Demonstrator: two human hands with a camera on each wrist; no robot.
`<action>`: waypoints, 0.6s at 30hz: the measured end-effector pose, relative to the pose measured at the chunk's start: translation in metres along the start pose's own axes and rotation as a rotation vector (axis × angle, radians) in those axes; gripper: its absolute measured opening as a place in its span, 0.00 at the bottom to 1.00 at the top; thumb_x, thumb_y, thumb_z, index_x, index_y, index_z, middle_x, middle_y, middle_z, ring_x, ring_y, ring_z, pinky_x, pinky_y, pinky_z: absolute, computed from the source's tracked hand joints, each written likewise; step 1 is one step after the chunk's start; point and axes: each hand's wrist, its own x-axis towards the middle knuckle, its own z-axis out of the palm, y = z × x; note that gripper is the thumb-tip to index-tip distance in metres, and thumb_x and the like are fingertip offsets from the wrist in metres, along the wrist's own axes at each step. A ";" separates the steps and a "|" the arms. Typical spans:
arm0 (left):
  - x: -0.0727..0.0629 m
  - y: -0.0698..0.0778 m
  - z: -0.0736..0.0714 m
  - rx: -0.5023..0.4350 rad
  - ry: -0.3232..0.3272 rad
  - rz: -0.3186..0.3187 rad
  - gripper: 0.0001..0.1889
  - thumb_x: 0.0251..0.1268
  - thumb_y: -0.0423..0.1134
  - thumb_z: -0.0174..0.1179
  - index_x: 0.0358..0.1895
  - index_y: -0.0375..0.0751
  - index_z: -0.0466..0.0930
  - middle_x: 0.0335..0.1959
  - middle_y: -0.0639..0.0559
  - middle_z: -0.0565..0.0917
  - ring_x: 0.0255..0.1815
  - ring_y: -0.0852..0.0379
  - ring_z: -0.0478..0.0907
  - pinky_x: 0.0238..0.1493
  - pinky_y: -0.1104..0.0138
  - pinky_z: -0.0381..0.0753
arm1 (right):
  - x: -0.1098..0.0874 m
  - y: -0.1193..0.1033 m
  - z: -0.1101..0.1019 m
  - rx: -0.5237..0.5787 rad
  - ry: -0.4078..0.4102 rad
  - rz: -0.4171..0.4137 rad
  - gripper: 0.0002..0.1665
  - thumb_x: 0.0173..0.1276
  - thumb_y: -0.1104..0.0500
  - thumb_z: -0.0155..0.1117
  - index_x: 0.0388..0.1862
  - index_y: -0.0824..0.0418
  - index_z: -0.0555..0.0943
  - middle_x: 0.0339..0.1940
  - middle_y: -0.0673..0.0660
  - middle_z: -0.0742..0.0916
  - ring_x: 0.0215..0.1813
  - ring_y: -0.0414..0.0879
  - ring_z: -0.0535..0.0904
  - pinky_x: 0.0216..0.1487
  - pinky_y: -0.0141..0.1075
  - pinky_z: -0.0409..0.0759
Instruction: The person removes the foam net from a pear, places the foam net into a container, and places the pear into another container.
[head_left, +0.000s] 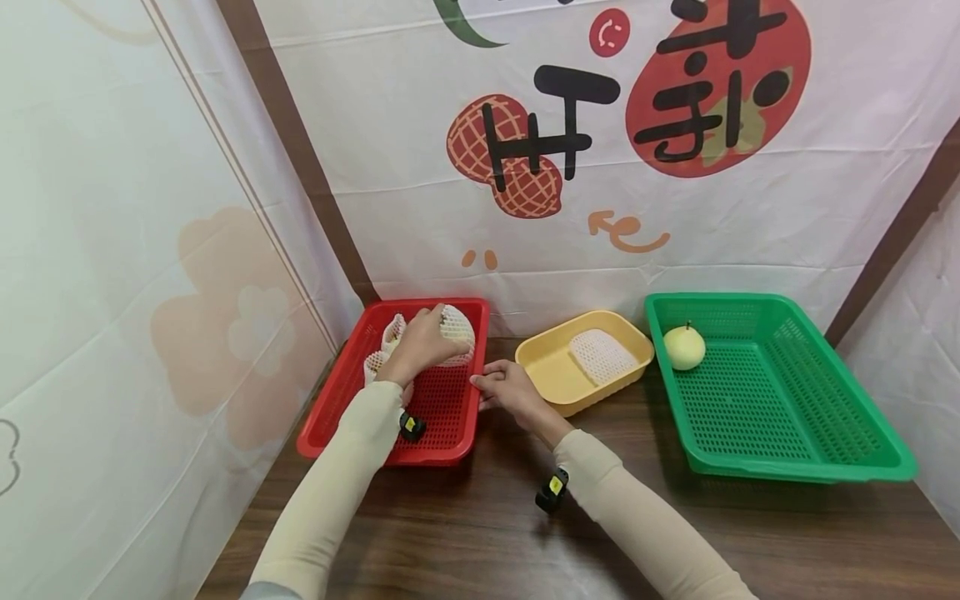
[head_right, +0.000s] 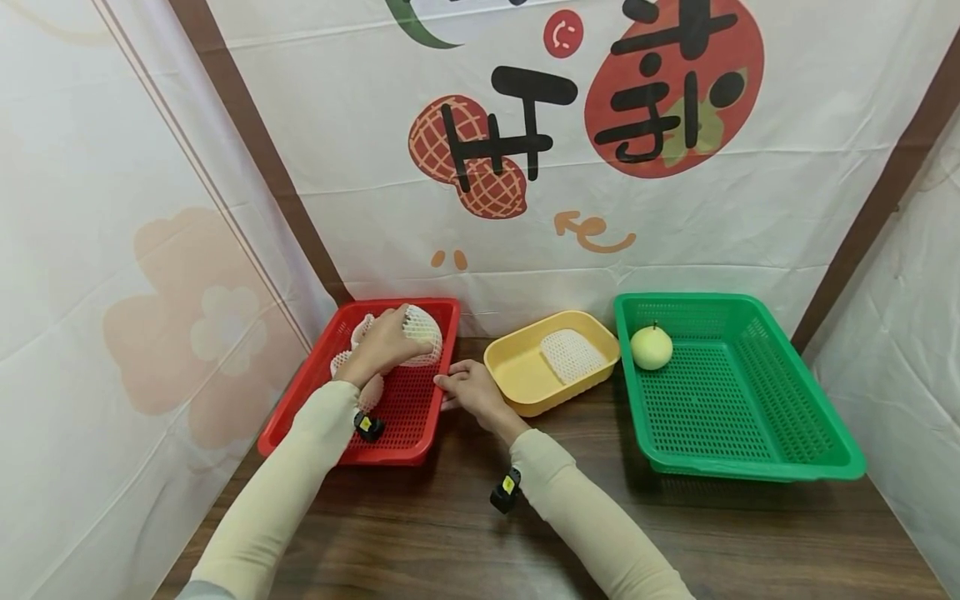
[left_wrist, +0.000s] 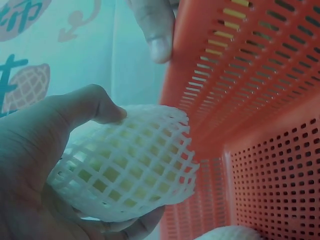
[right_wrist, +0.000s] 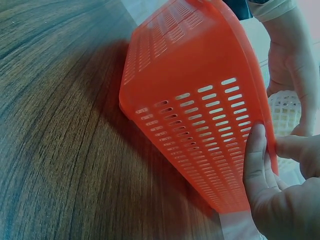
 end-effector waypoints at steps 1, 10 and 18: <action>0.000 0.001 0.000 -0.002 -0.001 0.001 0.54 0.59 0.50 0.74 0.85 0.38 0.55 0.80 0.34 0.67 0.76 0.37 0.68 0.75 0.37 0.72 | 0.000 0.000 0.000 0.002 0.000 -0.002 0.23 0.78 0.63 0.66 0.63 0.75 0.71 0.39 0.58 0.86 0.30 0.43 0.84 0.36 0.38 0.90; -0.005 0.012 -0.001 0.018 0.001 0.009 0.55 0.56 0.51 0.75 0.85 0.40 0.56 0.80 0.37 0.67 0.76 0.38 0.69 0.73 0.36 0.73 | 0.000 -0.002 -0.002 -0.017 -0.002 -0.010 0.23 0.78 0.62 0.66 0.62 0.75 0.71 0.38 0.58 0.86 0.30 0.43 0.84 0.38 0.41 0.91; -0.008 0.014 -0.002 0.036 -0.003 0.017 0.54 0.56 0.52 0.76 0.84 0.40 0.59 0.77 0.37 0.70 0.72 0.40 0.71 0.71 0.37 0.75 | -0.002 -0.005 -0.008 -0.103 -0.013 0.008 0.26 0.78 0.57 0.68 0.64 0.72 0.72 0.40 0.60 0.88 0.31 0.43 0.87 0.51 0.54 0.90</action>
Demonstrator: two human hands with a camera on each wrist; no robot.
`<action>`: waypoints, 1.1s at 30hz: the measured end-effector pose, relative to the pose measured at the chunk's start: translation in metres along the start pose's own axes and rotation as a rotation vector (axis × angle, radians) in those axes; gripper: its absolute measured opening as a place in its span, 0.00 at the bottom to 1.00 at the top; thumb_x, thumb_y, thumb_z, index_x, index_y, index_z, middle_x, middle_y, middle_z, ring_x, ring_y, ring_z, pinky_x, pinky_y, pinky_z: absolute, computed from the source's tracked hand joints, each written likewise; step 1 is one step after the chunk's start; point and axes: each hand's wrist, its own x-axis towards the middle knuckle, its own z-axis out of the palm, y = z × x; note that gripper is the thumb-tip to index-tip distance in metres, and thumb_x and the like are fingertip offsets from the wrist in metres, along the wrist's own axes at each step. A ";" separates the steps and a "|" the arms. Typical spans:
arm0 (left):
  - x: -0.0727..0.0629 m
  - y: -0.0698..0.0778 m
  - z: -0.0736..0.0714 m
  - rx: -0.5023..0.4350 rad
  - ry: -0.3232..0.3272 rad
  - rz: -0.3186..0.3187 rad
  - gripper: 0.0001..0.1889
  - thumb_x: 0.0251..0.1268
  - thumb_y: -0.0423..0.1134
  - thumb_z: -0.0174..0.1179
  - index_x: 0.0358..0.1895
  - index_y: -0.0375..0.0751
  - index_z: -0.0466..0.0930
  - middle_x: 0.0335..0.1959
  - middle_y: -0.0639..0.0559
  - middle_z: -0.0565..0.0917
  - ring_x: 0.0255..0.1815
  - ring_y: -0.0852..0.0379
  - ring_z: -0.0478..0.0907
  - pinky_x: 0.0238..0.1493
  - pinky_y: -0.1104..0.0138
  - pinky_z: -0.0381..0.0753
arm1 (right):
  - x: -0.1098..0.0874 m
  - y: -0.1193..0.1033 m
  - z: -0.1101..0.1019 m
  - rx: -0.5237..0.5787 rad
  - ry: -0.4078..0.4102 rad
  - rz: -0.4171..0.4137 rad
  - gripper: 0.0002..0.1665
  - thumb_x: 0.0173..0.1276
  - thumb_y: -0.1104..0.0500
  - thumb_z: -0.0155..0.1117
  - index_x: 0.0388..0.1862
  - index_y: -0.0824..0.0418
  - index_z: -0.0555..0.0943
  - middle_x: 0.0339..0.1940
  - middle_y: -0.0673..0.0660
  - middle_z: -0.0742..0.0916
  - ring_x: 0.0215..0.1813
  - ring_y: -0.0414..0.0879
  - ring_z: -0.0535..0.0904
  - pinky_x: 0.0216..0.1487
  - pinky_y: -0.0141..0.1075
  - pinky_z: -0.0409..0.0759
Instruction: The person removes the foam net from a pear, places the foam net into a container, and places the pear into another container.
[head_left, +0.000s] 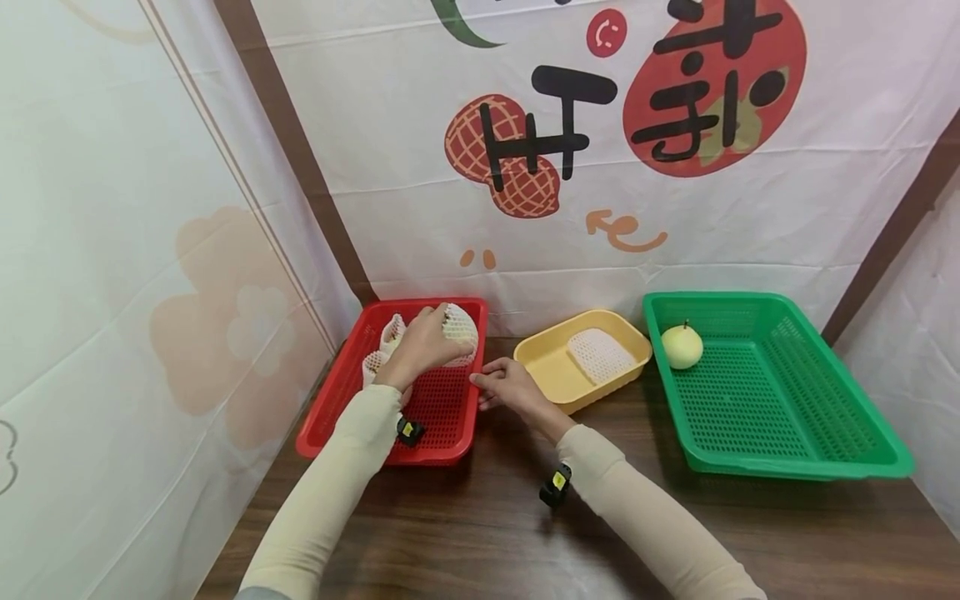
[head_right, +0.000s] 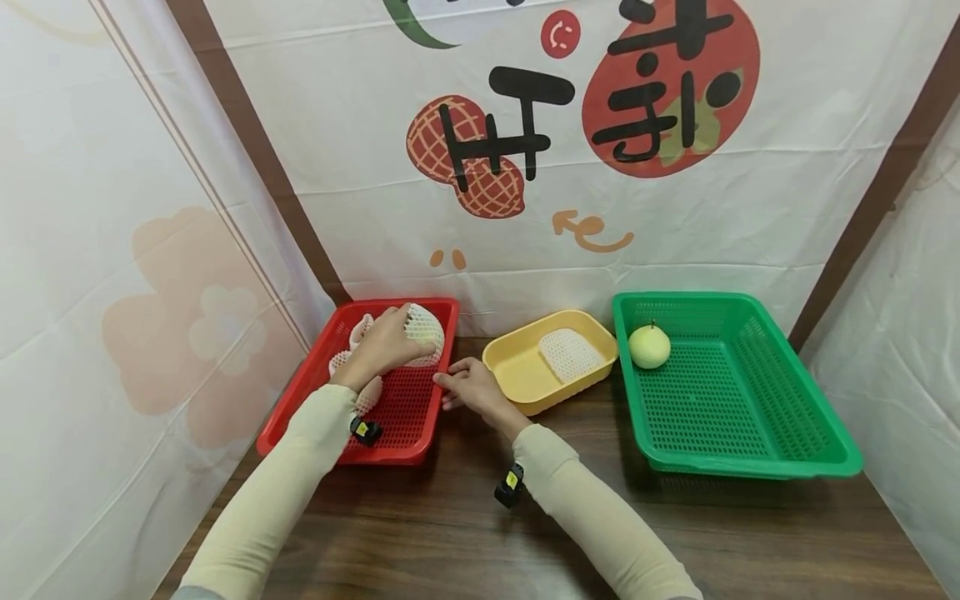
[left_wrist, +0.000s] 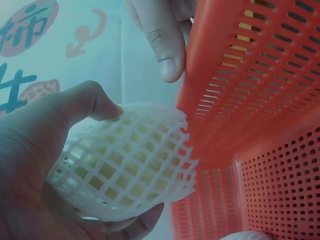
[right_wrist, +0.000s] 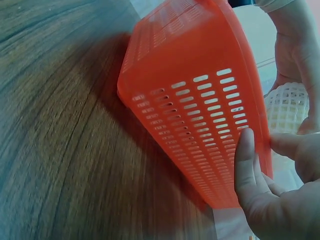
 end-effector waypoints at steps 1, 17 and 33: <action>0.000 0.000 0.000 0.011 0.000 0.007 0.53 0.57 0.53 0.75 0.84 0.40 0.59 0.76 0.37 0.71 0.72 0.39 0.71 0.72 0.37 0.76 | 0.000 0.000 -0.001 -0.008 0.004 -0.007 0.27 0.78 0.56 0.68 0.64 0.72 0.72 0.41 0.61 0.89 0.31 0.44 0.87 0.53 0.56 0.89; -0.008 0.017 0.002 0.026 -0.001 0.049 0.54 0.58 0.55 0.74 0.84 0.37 0.58 0.77 0.35 0.69 0.71 0.38 0.72 0.71 0.40 0.77 | -0.011 -0.011 -0.016 -0.155 0.163 -0.173 0.28 0.72 0.57 0.74 0.62 0.72 0.77 0.49 0.66 0.87 0.40 0.52 0.90 0.44 0.43 0.91; -0.016 0.035 0.009 0.043 0.003 0.103 0.52 0.57 0.56 0.76 0.81 0.35 0.62 0.69 0.35 0.75 0.63 0.40 0.78 0.68 0.45 0.81 | -0.028 -0.026 -0.036 -0.089 0.156 -0.222 0.34 0.68 0.62 0.77 0.70 0.65 0.73 0.67 0.66 0.80 0.65 0.62 0.83 0.57 0.40 0.86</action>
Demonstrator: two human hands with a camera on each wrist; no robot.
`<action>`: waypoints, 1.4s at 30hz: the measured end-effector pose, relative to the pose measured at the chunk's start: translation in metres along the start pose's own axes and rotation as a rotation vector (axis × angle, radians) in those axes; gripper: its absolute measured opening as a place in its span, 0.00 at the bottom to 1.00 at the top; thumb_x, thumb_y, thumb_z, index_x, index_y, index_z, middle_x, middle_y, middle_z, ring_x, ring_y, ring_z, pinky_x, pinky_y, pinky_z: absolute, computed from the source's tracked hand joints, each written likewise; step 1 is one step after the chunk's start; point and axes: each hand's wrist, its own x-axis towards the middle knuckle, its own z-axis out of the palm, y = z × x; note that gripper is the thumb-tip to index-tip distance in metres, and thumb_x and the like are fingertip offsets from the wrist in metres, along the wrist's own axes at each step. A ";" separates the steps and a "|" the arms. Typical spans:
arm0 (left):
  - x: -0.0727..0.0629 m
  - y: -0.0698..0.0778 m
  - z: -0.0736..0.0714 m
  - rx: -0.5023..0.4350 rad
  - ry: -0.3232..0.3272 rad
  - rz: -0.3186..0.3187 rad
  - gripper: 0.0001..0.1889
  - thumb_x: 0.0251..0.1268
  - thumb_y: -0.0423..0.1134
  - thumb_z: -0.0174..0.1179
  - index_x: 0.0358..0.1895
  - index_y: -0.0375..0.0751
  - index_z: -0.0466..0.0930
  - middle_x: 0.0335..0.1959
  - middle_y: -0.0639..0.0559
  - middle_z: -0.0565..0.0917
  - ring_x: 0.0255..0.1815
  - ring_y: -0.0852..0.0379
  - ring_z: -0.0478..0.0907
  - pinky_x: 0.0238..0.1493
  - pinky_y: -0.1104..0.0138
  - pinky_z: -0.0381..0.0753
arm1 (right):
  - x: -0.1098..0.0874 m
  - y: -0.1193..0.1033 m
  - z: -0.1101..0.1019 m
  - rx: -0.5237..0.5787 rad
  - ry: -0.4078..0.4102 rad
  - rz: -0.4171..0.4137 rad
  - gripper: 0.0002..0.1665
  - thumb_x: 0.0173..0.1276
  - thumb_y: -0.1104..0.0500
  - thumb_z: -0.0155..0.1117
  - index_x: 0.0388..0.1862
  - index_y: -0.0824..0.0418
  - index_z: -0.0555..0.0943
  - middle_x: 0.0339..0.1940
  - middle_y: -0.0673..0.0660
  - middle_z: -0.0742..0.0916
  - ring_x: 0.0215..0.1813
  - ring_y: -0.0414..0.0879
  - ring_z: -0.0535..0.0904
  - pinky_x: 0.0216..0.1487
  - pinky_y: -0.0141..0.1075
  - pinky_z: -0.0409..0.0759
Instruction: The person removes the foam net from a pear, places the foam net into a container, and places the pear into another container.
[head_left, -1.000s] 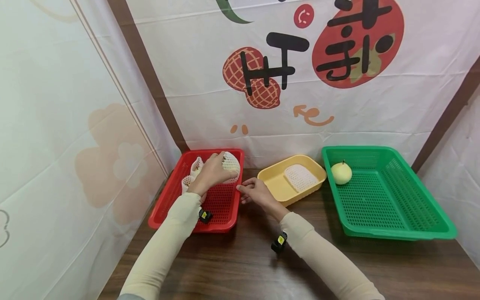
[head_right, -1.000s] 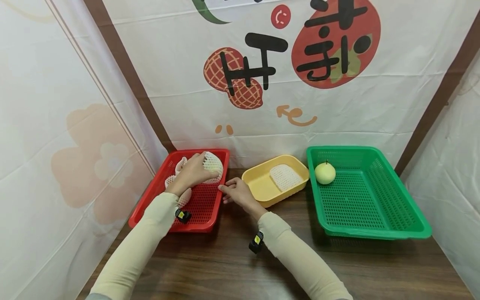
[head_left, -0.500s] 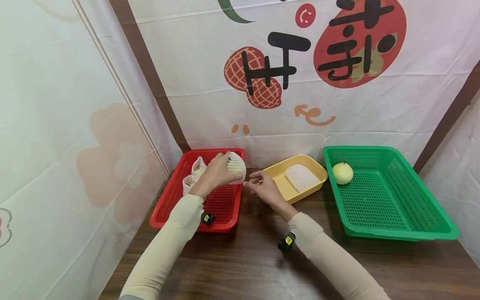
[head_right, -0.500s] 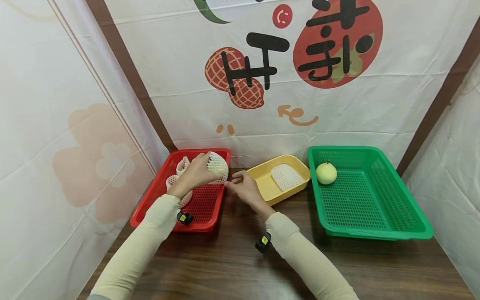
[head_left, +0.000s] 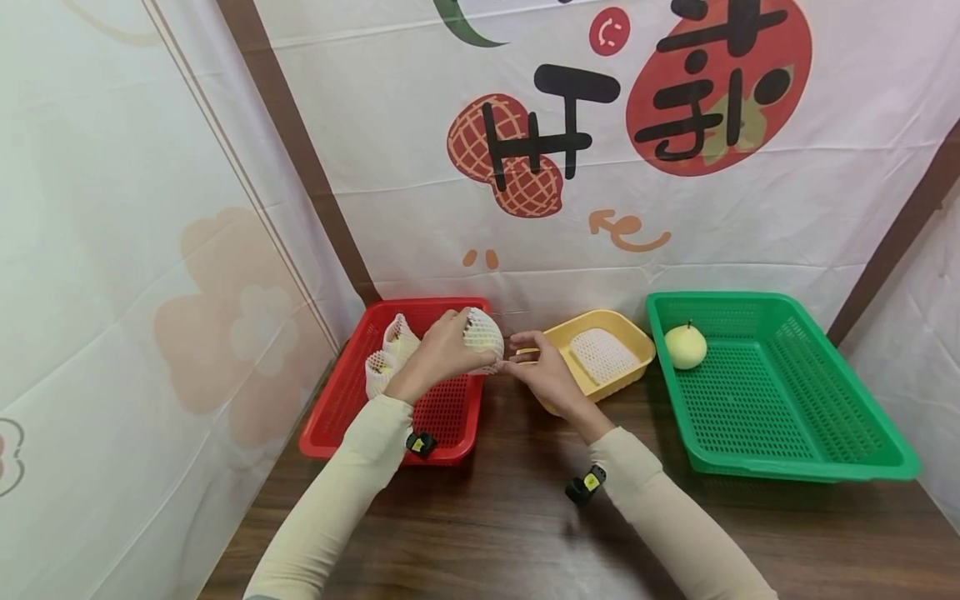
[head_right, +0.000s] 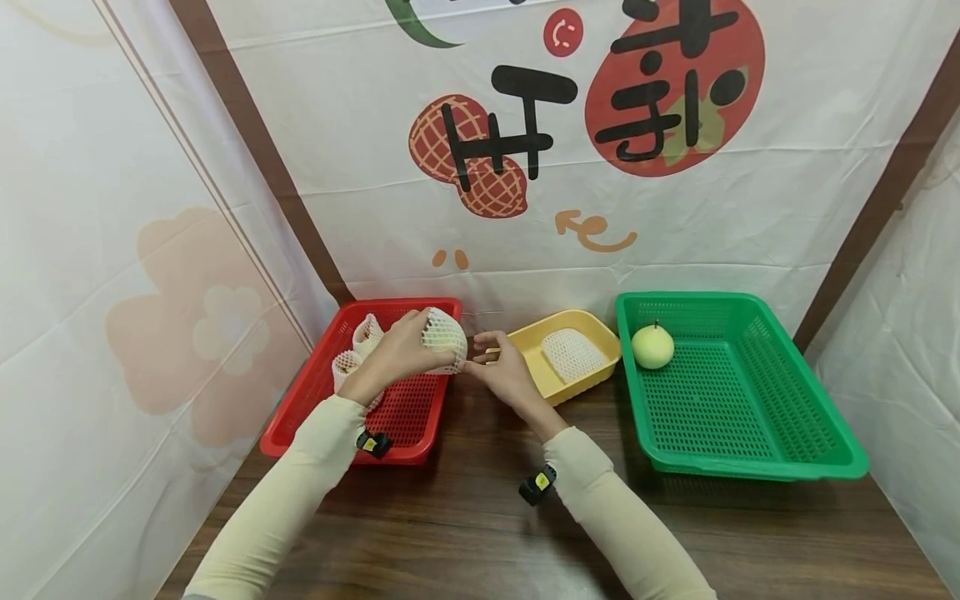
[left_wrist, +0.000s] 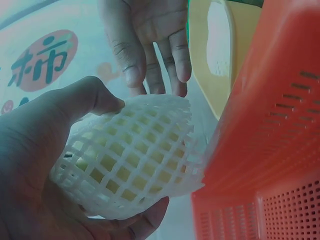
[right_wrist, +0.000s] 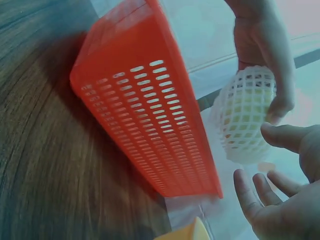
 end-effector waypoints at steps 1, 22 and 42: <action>0.000 0.001 0.001 0.000 0.000 0.003 0.52 0.57 0.56 0.75 0.81 0.36 0.63 0.68 0.36 0.76 0.62 0.41 0.78 0.67 0.46 0.81 | -0.001 -0.001 -0.002 -0.024 -0.005 -0.007 0.34 0.69 0.61 0.77 0.70 0.65 0.73 0.68 0.66 0.80 0.66 0.62 0.83 0.59 0.42 0.86; -0.008 0.019 0.013 -0.018 -0.017 0.061 0.50 0.60 0.56 0.73 0.81 0.35 0.64 0.67 0.38 0.77 0.60 0.44 0.79 0.65 0.50 0.83 | -0.018 0.002 -0.008 -0.103 0.005 -0.132 0.34 0.67 0.66 0.76 0.69 0.66 0.72 0.64 0.68 0.82 0.62 0.62 0.83 0.65 0.51 0.84; -0.014 0.029 0.035 -0.210 0.077 0.008 0.49 0.51 0.54 0.81 0.72 0.43 0.62 0.57 0.40 0.84 0.52 0.45 0.84 0.53 0.53 0.87 | -0.032 0.013 -0.017 -0.067 0.075 -0.140 0.33 0.66 0.68 0.76 0.67 0.67 0.74 0.63 0.67 0.82 0.61 0.62 0.83 0.62 0.45 0.86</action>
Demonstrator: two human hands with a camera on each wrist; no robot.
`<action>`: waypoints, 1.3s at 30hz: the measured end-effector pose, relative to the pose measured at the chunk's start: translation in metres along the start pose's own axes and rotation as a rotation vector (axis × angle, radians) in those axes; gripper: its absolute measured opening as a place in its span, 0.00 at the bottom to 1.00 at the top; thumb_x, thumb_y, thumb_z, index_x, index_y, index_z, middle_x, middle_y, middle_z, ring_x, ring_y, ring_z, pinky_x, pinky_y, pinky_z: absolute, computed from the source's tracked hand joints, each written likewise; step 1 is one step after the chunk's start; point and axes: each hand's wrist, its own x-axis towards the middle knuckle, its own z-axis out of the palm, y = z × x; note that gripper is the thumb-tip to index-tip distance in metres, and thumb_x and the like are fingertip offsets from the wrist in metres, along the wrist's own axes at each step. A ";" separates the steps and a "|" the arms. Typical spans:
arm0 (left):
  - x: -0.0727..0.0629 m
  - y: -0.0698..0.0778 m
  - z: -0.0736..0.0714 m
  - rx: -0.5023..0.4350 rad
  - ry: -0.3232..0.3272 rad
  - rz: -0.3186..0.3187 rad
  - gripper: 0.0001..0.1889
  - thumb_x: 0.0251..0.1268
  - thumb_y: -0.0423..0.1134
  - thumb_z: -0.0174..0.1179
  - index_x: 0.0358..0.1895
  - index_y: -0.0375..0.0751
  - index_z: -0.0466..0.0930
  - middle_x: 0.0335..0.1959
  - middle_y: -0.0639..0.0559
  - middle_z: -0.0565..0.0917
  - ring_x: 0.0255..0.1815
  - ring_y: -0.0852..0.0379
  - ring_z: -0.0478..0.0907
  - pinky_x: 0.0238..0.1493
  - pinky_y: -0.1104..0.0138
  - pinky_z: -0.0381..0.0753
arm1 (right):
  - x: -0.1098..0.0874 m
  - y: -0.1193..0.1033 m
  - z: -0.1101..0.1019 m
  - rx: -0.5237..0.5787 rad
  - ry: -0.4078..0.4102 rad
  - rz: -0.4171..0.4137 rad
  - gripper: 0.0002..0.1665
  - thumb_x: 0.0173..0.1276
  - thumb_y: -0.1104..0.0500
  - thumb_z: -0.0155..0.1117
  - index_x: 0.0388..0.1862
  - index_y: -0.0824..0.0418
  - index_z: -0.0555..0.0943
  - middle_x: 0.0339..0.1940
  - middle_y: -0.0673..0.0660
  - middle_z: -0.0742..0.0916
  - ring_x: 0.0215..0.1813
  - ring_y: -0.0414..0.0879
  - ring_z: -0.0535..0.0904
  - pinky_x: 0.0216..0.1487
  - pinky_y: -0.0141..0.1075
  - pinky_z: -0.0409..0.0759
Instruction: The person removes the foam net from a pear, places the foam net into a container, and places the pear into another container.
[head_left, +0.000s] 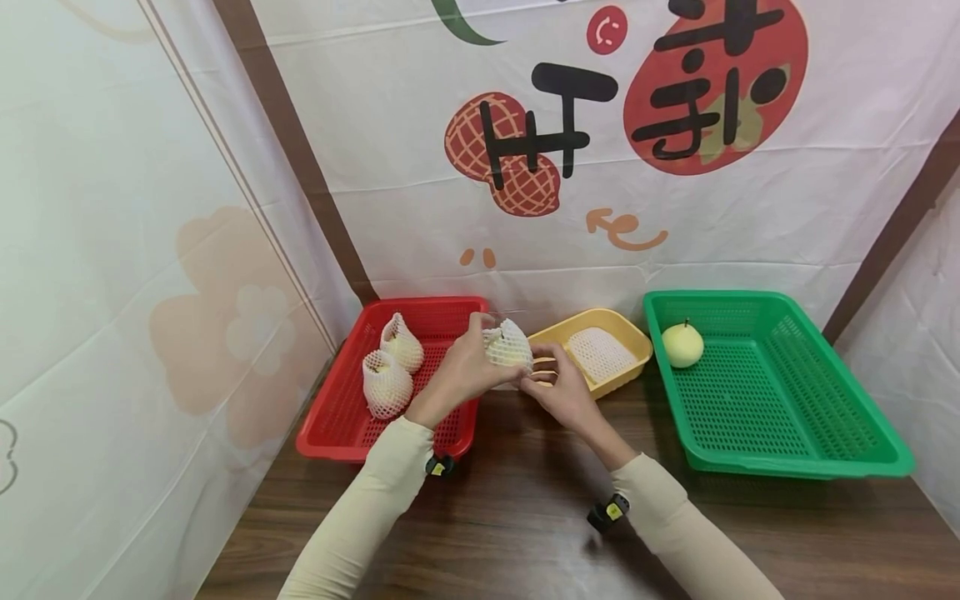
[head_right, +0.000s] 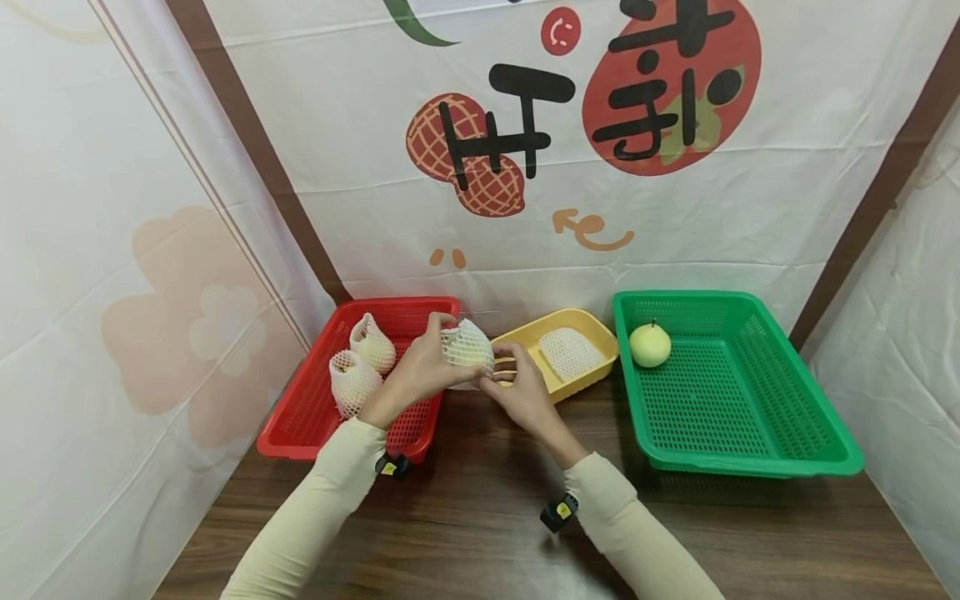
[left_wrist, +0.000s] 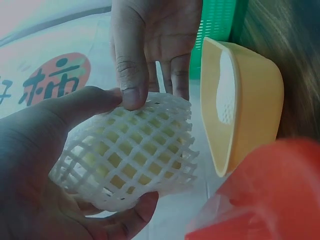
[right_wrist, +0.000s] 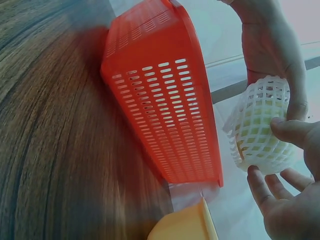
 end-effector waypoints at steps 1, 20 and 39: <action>-0.001 0.001 0.001 -0.006 0.006 -0.008 0.49 0.50 0.55 0.82 0.72 0.43 0.61 0.56 0.40 0.84 0.51 0.45 0.84 0.52 0.53 0.87 | 0.000 0.001 -0.001 0.001 0.003 0.007 0.33 0.66 0.68 0.76 0.68 0.66 0.74 0.64 0.67 0.81 0.62 0.62 0.83 0.63 0.46 0.86; -0.010 -0.001 0.015 -0.150 -0.016 0.097 0.42 0.53 0.51 0.83 0.69 0.43 0.72 0.59 0.45 0.85 0.56 0.48 0.82 0.61 0.52 0.84 | -0.013 0.001 -0.023 0.012 0.015 0.028 0.37 0.68 0.62 0.78 0.71 0.65 0.71 0.66 0.66 0.80 0.64 0.60 0.82 0.56 0.31 0.85; -0.028 -0.001 0.041 -0.238 0.084 0.168 0.41 0.53 0.48 0.83 0.70 0.45 0.75 0.61 0.48 0.84 0.59 0.50 0.81 0.62 0.53 0.82 | -0.037 -0.002 -0.038 0.013 0.003 0.035 0.36 0.71 0.62 0.75 0.73 0.67 0.70 0.66 0.68 0.78 0.65 0.63 0.80 0.56 0.29 0.85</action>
